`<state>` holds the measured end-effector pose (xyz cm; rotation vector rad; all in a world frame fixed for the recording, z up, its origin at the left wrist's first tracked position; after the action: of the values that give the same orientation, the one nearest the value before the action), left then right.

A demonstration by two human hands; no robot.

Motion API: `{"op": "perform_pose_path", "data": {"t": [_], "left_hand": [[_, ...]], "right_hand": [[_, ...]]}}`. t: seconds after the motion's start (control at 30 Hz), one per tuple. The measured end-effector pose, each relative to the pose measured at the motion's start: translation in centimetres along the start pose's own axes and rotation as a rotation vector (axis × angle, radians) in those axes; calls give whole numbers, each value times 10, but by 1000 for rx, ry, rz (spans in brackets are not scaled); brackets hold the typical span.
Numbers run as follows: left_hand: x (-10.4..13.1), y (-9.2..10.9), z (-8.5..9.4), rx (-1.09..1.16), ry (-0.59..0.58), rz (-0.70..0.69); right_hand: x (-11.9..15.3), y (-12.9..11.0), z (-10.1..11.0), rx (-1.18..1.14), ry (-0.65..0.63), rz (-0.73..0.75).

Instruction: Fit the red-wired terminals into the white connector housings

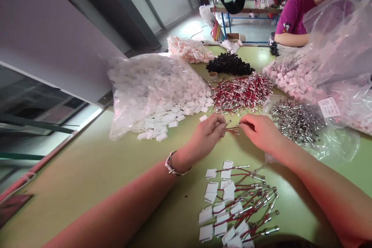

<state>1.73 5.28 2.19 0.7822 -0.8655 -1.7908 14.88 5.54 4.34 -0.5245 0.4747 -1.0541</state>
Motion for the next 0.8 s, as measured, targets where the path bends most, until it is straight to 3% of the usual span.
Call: {"op": "perform_pose_path", "data": {"t": [0.1, 0.27, 0.53, 0.73, 0.8], "left_hand": [[2, -8, -8, 119, -42, 75], [4, -2, -22, 75, -152, 39], [5, -7, -23, -64, -178, 60], [6, 1, -19, -235, -157, 26], [6, 3, -18, -275, -156, 13]], "right_hand": [[3, -2, -5, -76, 42, 5], [3, -3, -12, -70, 62, 14], [4, -1, -10, -46, 108, 32], [2, -12, -20, 24, -34, 148], [2, -10, -16, 9, -4, 122]]}}
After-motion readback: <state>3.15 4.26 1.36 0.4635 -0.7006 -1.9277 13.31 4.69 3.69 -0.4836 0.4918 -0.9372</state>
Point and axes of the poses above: each hand's wrist, its own x-axis away from the middle knuckle, its own z-axis out of the back of the hand, y = z × x, the point moved 10 cm from there along -x, towards the middle knuckle, and after that the axes turned 2 degrees about -y, right-handed, at the moved point
